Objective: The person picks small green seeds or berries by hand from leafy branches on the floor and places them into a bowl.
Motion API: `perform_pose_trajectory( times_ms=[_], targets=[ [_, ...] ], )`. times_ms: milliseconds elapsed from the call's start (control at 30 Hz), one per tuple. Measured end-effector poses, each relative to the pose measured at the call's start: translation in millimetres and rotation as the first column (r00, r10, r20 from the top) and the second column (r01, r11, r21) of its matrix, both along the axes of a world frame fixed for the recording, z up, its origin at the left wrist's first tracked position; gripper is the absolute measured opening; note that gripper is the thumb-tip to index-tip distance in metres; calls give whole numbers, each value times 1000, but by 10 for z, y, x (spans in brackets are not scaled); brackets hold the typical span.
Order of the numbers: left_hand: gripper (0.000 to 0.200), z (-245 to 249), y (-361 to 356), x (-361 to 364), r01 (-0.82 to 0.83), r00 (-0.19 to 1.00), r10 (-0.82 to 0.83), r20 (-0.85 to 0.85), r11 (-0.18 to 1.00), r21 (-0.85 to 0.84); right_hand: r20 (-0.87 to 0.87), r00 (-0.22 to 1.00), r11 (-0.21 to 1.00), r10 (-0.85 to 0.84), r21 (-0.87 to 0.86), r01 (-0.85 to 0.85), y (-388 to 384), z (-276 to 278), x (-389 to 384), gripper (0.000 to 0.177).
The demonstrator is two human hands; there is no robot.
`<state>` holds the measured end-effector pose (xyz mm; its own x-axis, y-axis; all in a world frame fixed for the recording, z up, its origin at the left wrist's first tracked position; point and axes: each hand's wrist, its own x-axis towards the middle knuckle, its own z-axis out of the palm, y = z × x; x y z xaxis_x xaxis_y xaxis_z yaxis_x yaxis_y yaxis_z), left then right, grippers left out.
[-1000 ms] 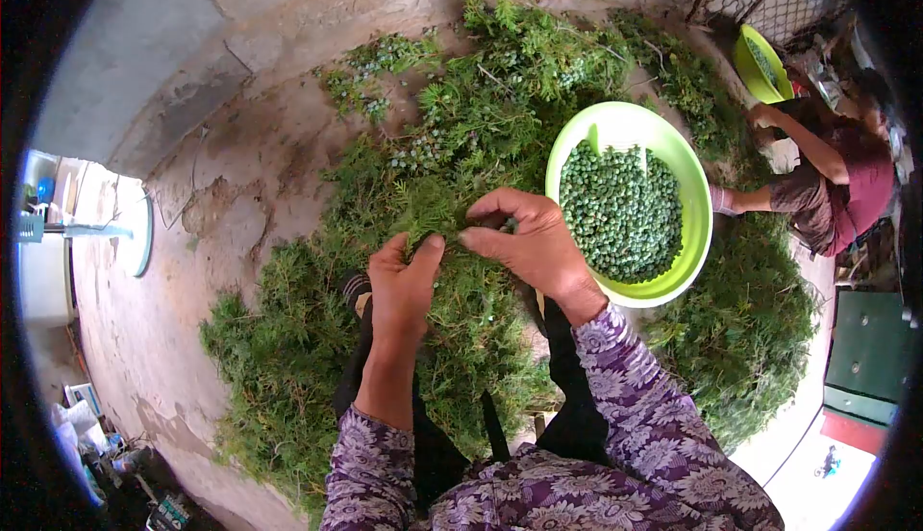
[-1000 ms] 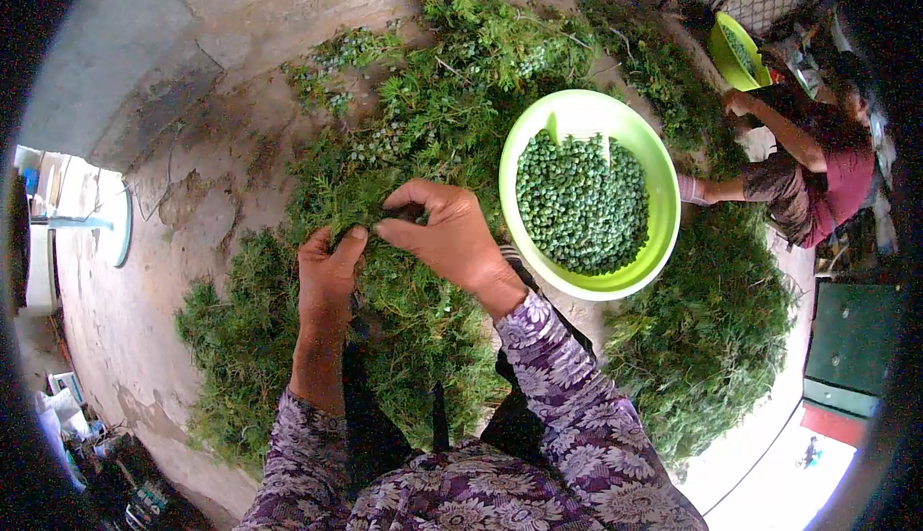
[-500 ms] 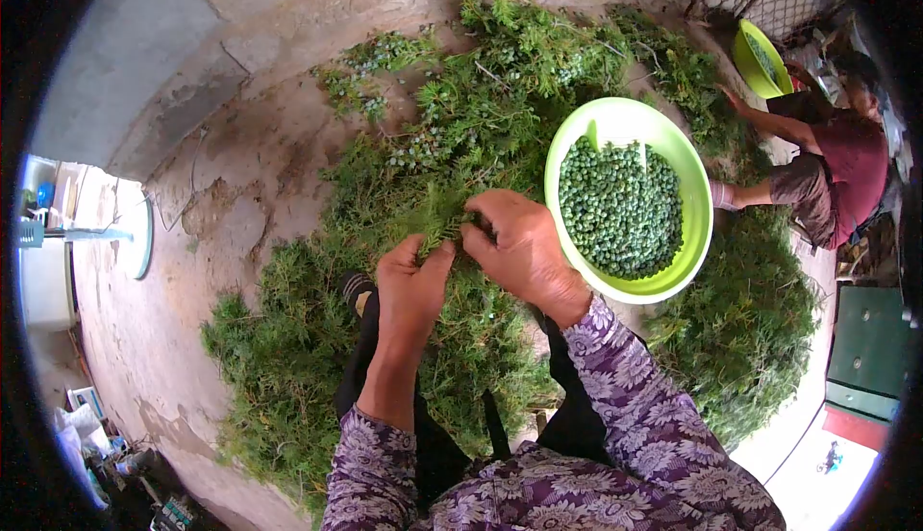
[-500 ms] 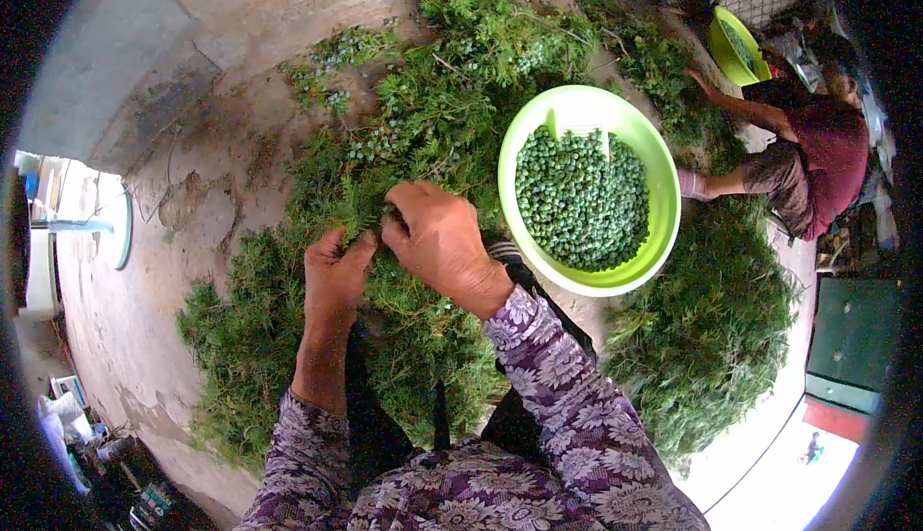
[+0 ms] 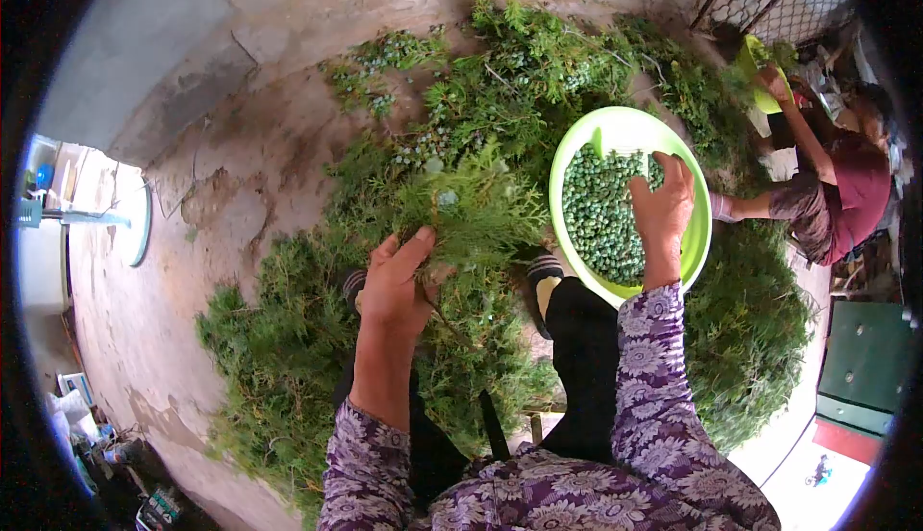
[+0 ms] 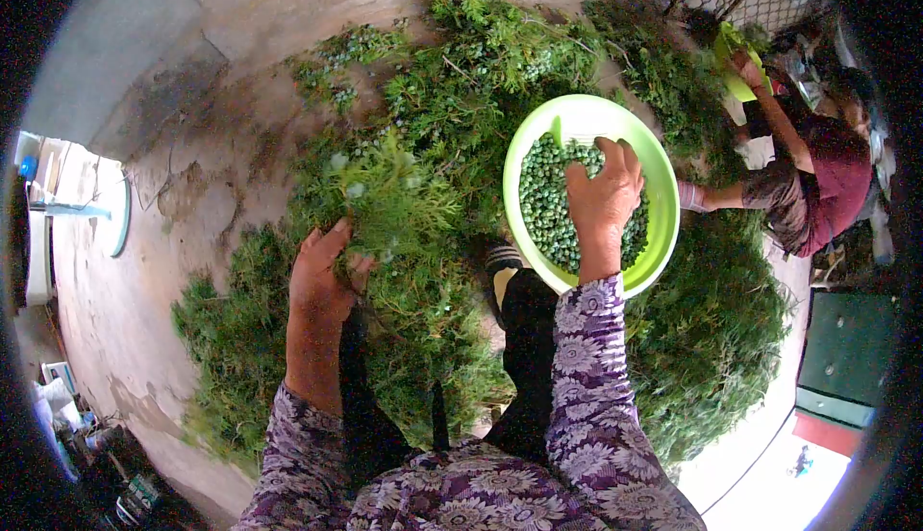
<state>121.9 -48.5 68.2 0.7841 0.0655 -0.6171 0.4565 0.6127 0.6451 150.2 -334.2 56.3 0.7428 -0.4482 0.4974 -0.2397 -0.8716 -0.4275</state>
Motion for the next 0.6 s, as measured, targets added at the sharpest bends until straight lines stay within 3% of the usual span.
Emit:
perform_pose_trajectory(
  times_ms=[33,100,133,167,233,300,333,400,533,600],
  targets=[
    [24,-40,9,-7,-87,992,83,-97,996,-38,-10,1000,997,-13,-72,12,-45,-46,-3,28],
    [21,-139,65,-13,-38,998,30,-63,991,-128,13,997,997,76,-22,-76,39,19,7,24],
    [20,-173,91,-17,16,999,-22,-25,977,-213,-89,979,955,182,254,-154,114,39,5,21],
    [20,-182,102,-9,19,999,-25,-25,978,-210,-156,939,835,306,517,-187,210,60,6,19],
    [18,-199,106,16,84,996,-77,33,937,-339,-100,914,771,393,578,-268,377,78,5,15],
    [19,-233,67,39,74,997,-56,60,927,-369,-121,715,531,688,756,-383,545,174,-5,15],
    [21,-251,54,48,68,995,-35,89,914,-399,-121,715,530,688,758,-381,637,188,-24,15],
    [21,-281,53,62,93,993,-56,104,911,-401,36,570,231,821,892,-389,816,201,-83,19],
    [21,-328,20,64,169,981,-112,161,901,-400,110,565,200,818,866,-458,1089,197,-145,23],
    [19,-318,24,70,169,983,-133,126,925,-341,182,438,282,880,541,-792,1163,158,-131,24]
  ],
)
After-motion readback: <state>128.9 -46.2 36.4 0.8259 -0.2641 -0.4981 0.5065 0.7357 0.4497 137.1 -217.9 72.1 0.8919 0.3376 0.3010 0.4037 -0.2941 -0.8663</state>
